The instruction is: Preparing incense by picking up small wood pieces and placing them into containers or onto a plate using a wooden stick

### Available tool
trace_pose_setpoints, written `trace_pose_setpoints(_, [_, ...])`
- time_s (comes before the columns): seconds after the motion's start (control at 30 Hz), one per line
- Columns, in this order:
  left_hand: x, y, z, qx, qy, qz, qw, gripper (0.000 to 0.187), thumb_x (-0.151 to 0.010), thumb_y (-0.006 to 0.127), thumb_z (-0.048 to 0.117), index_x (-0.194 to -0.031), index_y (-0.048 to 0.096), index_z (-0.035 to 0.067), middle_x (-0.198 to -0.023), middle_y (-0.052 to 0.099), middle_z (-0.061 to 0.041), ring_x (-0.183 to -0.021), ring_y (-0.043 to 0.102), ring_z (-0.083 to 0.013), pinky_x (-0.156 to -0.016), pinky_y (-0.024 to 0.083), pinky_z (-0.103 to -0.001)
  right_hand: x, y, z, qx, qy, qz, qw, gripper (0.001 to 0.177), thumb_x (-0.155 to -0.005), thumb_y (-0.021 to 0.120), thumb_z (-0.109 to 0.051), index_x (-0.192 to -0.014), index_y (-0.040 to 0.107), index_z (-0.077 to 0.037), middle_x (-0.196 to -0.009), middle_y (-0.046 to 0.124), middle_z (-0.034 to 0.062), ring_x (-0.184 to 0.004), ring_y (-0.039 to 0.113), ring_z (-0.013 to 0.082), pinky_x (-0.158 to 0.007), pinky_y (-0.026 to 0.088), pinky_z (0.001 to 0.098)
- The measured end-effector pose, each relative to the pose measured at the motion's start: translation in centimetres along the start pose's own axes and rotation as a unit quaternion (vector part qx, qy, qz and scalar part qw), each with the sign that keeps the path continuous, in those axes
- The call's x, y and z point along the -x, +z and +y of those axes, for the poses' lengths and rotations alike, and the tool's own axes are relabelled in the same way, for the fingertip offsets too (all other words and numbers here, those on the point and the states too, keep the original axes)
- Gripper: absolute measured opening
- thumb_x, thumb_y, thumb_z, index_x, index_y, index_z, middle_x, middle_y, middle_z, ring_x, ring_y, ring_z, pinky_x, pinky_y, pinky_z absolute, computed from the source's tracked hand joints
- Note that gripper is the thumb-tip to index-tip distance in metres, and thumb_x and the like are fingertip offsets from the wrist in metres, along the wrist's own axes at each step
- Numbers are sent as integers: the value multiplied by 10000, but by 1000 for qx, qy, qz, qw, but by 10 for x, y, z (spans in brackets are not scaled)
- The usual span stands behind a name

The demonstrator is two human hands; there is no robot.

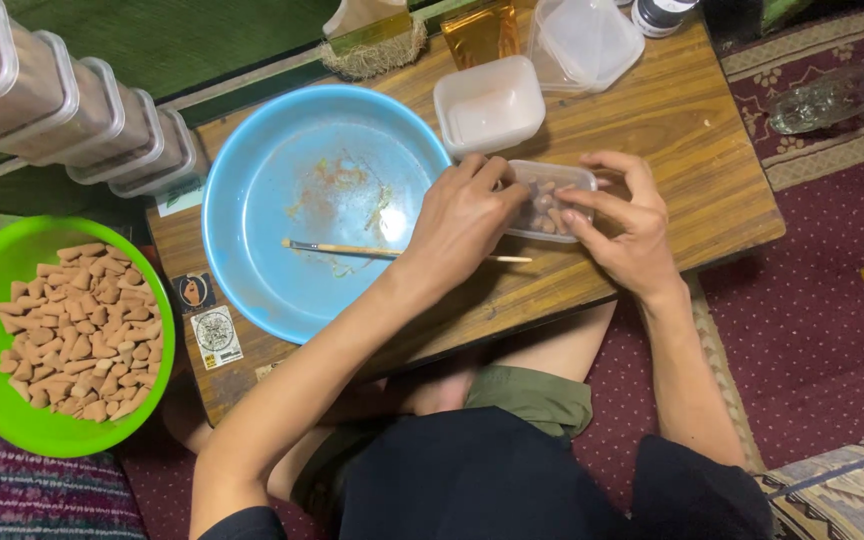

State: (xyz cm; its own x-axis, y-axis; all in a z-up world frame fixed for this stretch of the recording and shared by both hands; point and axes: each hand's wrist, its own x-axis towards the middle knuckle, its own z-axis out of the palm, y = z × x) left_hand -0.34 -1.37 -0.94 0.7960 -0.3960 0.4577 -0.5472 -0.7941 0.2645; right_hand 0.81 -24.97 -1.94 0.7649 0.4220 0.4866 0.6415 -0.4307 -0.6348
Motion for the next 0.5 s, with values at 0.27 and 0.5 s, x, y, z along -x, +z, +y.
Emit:
trace_pose_setpoints(0.27, [0,5,-7,29,2,-41,999,124,-868,749,143,-977,701,177,-973,593,-8,-981,601,-255,-766,546,-366,-9,-6,-1,67,2,-44,997,107,-963,797,-180,-1068,804,-159,-1231,628,136,-1163,590,363,-1018,487,493])
trace_pose_setpoints(0.5, [-8,-9,6,37,-62,-122,990,182,-882,742,107,-1043,658,122,-1142,547,-82,-1013,632,-340,-759,606,-419,-12,-4,-4,54,9,-42,998,104,-967,775,-177,-1060,787,-131,-1305,631,153,-1176,608,370,-979,520,464])
